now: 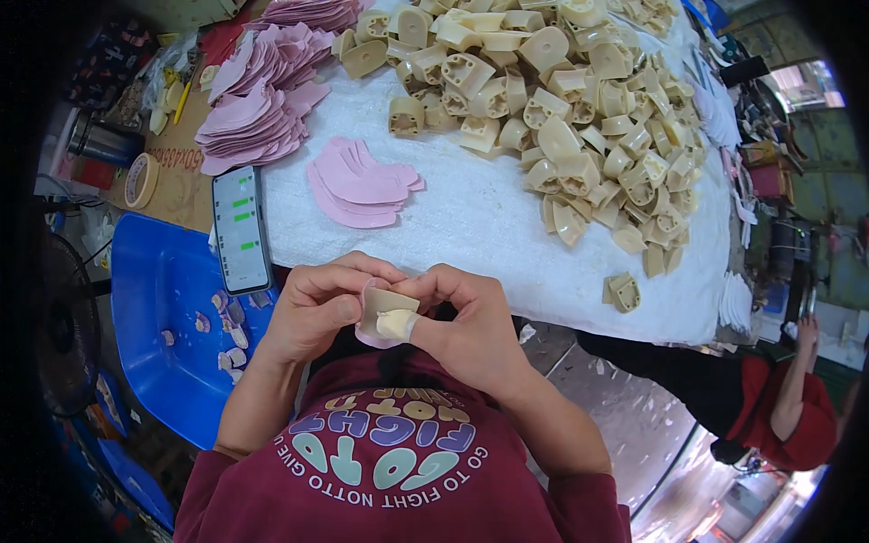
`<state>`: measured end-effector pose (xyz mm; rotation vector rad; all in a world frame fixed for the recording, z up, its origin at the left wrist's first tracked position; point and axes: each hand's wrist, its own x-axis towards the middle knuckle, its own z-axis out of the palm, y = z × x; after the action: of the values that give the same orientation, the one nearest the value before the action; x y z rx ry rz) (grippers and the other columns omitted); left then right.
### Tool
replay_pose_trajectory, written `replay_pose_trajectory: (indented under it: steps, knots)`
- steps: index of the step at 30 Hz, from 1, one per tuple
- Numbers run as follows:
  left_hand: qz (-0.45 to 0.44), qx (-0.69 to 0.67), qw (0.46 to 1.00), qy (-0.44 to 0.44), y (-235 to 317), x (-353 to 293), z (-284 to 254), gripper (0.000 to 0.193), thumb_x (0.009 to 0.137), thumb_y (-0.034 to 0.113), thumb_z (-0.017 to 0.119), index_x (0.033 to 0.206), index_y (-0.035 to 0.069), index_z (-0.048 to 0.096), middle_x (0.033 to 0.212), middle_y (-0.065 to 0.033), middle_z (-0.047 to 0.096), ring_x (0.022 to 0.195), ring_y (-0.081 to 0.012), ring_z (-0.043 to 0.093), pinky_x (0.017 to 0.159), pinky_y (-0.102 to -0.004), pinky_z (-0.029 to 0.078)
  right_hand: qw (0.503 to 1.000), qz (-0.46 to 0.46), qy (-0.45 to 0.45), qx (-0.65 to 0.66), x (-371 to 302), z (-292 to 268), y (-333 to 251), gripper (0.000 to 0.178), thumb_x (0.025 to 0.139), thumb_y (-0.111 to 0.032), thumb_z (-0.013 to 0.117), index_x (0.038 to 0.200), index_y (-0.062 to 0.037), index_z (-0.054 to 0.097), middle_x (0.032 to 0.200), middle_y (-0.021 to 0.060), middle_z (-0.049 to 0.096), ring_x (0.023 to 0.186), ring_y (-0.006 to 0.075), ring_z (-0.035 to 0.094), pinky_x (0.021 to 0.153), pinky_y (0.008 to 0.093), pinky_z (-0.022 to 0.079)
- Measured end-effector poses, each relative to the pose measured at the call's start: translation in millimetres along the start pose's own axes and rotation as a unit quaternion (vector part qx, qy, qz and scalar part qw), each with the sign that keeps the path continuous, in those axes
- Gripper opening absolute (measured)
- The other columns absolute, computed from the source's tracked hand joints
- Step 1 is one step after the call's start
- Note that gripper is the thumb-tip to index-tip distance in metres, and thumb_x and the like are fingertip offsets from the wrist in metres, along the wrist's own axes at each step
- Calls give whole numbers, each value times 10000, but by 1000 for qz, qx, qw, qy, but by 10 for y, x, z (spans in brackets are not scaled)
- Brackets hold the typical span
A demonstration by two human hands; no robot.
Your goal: The person assembles small plastic components by inserting pink foam pieces into beige plastic housings. They repeatedly pick up a foam piece and a housing, press them together, and place the assembled unit into a blue bin.
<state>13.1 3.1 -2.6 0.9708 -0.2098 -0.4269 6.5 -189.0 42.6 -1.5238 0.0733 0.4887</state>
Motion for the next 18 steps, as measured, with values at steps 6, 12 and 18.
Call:
replay_pose_trajectory:
  steps: [6, 12, 18]
  knots:
    - [104, 321, 936, 95, 58, 27, 186, 90, 820, 31, 612, 903, 5, 633, 1079, -133, 609, 933, -188, 603, 808, -294, 464, 995, -12, 36, -89, -6, 65, 35, 136, 748, -63, 689, 862, 3, 654, 807, 22, 642, 702, 63, 520, 658, 241, 449]
    - [84, 321, 943, 25, 175, 44, 98, 72, 808, 34, 619, 876, 14, 633, 982, -108, 555, 969, -213, 561, 842, -327, 443, 984, -27, -6, -178, 0, -25, -21, 159, 729, -102, 715, 866, -43, 659, 780, 64, 623, 722, 137, 551, 664, 287, 450]
    - [80, 248, 964, 54, 128, -146, 261, 150, 798, -32, 648, 938, 10, 612, 1161, -134, 464, 979, -205, 567, 850, -318, 480, 934, -181, -11, -307, -3, -106, -78, 235, 705, -130, 735, 923, -75, 666, 811, 66, 621, 772, 216, 555, 758, 337, 437]
